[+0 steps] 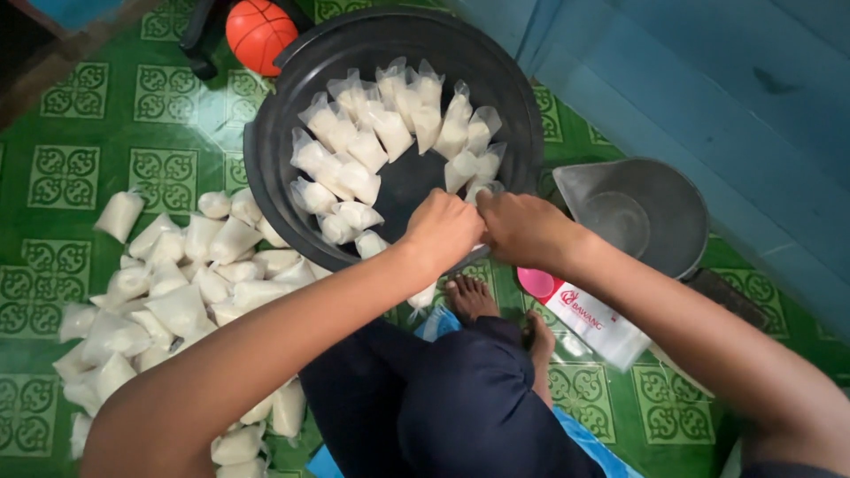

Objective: The person ties small plastic bags filled with a white liquid and places them into a black basin.

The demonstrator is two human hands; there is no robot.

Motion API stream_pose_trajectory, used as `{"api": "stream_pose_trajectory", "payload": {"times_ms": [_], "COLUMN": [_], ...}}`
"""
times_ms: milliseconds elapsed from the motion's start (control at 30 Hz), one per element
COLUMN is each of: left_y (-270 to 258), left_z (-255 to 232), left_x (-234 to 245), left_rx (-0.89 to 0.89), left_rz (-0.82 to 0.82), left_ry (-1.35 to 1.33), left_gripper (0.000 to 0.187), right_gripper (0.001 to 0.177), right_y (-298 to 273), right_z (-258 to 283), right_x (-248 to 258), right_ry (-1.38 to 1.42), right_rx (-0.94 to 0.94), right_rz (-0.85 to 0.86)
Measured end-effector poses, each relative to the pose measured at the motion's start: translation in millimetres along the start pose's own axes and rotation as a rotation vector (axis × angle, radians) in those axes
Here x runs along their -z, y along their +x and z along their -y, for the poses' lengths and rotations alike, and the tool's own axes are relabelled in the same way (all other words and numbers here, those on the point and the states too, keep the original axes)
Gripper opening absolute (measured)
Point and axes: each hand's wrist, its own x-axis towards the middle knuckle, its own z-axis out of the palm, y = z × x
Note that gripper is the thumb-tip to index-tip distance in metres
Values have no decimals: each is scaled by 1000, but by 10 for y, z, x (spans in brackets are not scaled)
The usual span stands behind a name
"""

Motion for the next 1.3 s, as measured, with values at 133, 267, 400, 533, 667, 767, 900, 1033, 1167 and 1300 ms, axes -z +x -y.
{"api": "stream_pose_trajectory", "payload": {"times_ms": [133, 267, 400, 533, 667, 767, 900, 1033, 1167, 1300], "left_y": [-44, -60, -54, -77, -79, -134, -263, -360, -465, -510], "left_z": [-15, -31, -35, 0, 51, 15, -24, -125, -201, -231], "left_x": [-113, -111, -28, -85, -187, -196, -104, -58, 68, 205], "left_rx": [66, 115, 105, 36, -16, -51, -25, -26, 28, 15], "left_rz": [-21, -8, 38, 168, 198, 234, 219, 163, 73, 92], "left_ry": [12, 58, 76, 90, -20, 8, -83, -130, -160, -121], "left_gripper": [24, 22, 18, 21, 27, 29, 19, 16, 25, 27], "right_gripper": [22, 8, 14, 18, 19, 17, 16, 15, 15, 11], "right_y": [199, 196, 252, 218, 245, 169, 28, -85, -186, -349], "right_z": [-278, -273, -202, -148, -221, -188, -179, -228, -347, -348], "right_x": [-539, -591, -565, -395, -404, -364, -303, -191, -200, -57], "right_ry": [-341, -535, -487, -474, -503, -486, -530, -416, -374, -429], "right_rx": [238, 345, 272, 251, 331, 309, 357, 377, 393, 362], "right_rz": [-258, -456, -347, -268, -244, -162, -183, -39, 6, -36]}}
